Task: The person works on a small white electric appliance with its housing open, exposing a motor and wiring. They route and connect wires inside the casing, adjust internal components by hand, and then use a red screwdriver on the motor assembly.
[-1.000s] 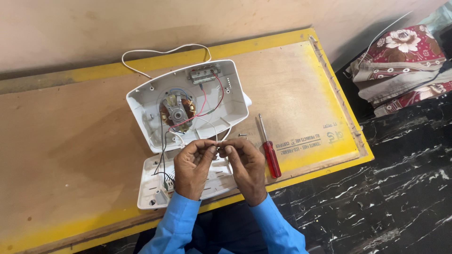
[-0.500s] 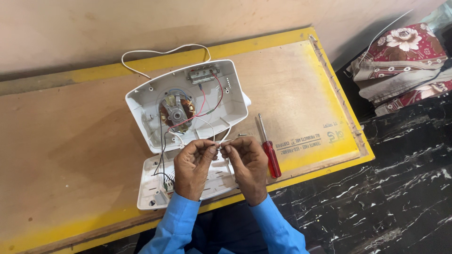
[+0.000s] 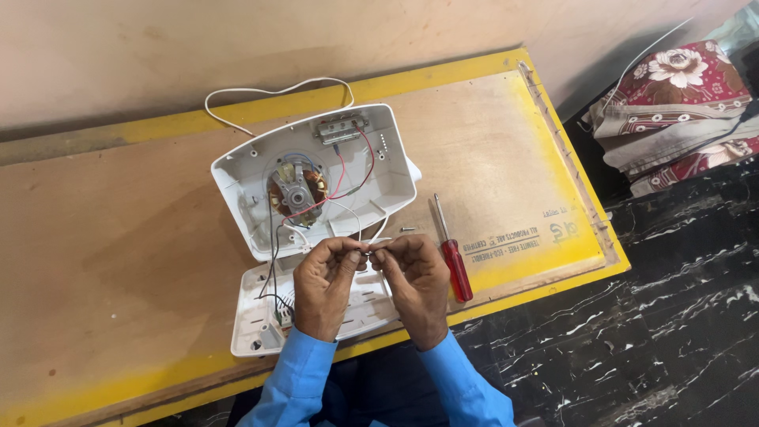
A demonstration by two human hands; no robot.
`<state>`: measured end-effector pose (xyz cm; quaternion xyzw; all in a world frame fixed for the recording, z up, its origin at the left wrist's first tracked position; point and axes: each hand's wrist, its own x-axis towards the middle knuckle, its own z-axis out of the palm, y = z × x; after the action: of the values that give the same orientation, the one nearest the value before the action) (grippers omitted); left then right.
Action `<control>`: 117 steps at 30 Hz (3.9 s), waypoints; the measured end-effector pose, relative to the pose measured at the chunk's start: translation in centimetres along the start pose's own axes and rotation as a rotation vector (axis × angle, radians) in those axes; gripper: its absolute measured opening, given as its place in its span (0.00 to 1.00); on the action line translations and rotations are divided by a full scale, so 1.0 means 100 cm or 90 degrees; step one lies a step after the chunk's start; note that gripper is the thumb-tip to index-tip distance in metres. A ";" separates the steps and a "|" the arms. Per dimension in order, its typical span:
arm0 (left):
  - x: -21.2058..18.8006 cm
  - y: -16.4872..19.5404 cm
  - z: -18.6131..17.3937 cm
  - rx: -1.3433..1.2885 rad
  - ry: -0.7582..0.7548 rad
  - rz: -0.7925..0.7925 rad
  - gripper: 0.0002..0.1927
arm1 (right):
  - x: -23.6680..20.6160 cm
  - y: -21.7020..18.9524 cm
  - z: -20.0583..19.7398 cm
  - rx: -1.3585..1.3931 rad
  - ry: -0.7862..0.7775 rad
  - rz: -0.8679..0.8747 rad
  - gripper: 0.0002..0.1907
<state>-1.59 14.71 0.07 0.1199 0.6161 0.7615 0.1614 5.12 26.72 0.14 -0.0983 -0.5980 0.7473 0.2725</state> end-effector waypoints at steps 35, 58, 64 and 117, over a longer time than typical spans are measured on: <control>0.000 -0.007 -0.002 -0.014 -0.003 -0.006 0.05 | 0.006 -0.028 0.013 -0.212 -0.063 -0.061 0.09; 0.000 -0.009 -0.001 -0.012 0.001 -0.014 0.05 | 0.003 -0.018 0.008 -0.211 -0.063 -0.039 0.13; -0.001 -0.009 -0.001 -0.010 0.009 -0.015 0.05 | 0.004 -0.014 0.009 -0.203 -0.033 -0.007 0.15; 0.000 -0.006 0.000 0.015 0.003 -0.015 0.05 | 0.006 -0.024 0.009 -0.275 -0.050 -0.054 0.04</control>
<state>-1.53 14.85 -0.56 0.1127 0.6270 0.7525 0.1672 4.89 26.65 2.74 -0.0996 -0.7579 0.5931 0.2527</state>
